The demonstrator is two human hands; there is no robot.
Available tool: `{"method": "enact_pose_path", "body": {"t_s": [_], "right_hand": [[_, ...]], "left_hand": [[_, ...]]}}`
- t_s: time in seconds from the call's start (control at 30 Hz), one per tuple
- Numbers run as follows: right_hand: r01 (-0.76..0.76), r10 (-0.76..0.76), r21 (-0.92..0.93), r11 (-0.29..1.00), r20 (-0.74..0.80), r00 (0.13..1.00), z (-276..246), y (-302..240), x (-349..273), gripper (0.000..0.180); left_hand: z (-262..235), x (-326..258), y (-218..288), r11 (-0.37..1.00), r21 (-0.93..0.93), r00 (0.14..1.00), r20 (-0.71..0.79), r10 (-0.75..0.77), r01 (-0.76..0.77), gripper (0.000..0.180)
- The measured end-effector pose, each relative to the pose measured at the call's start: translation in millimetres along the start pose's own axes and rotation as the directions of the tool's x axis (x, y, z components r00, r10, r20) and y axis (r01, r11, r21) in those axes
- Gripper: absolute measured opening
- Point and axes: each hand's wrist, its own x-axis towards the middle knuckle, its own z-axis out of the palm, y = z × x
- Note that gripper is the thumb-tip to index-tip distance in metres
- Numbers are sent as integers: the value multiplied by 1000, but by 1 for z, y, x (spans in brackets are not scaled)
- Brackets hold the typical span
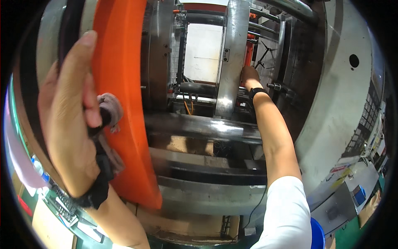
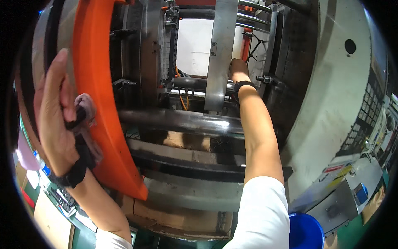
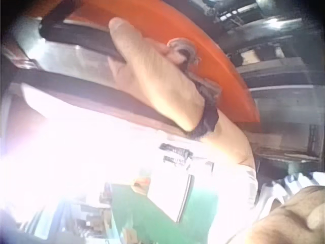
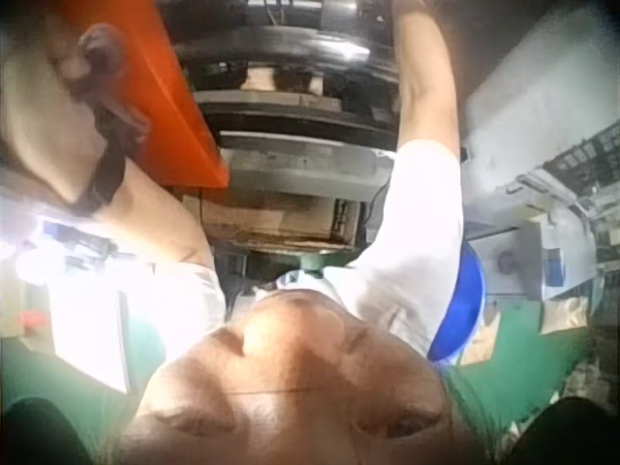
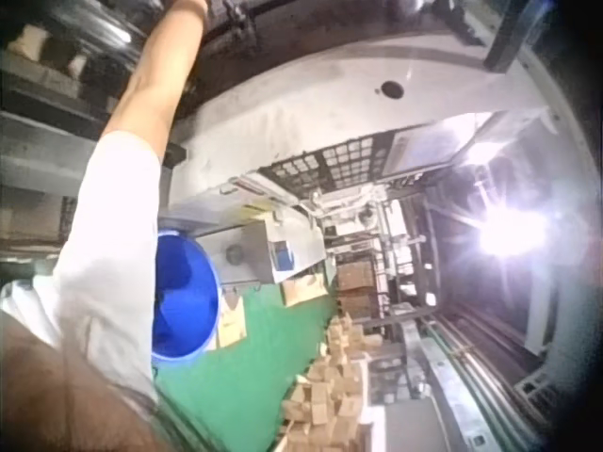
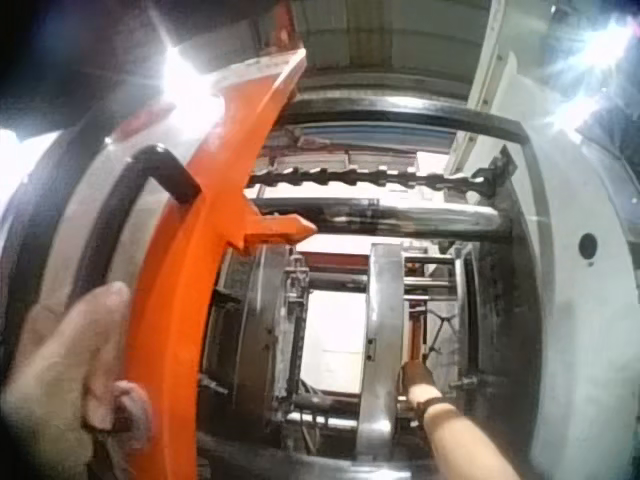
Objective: Inspecting, cleaning, and packing molded plastic components in a manufacturing facility.
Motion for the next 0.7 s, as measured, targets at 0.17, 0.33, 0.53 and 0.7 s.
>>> {"method": "enact_pose_path", "body": {"t_s": [0.17, 0.33, 0.53, 0.7], "right_hand": [[98, -105, -121, 988, -56, 993, -101, -45, -66, 18], [262, -289, -188, 947, -136, 948, -249, -49, -139, 26], [51, -74, 64, 997, 455, 887, -427, 10, -278, 31], [-350, 478, -326, 878, 621, 621, -500, 122, -418, 15]], "left_hand": [[-6, -1, 14, 999, -33, 999, 51, -17, 19, 41], [-6, 2, 2, 1000, -14, 985, 170, -2, 4, 42], [-14, 11, -10, 998, -51, 974, 218, 56, -46, 38], [-2, 20, -31, 994, -60, 973, 204, 105, -95, 38]]}}
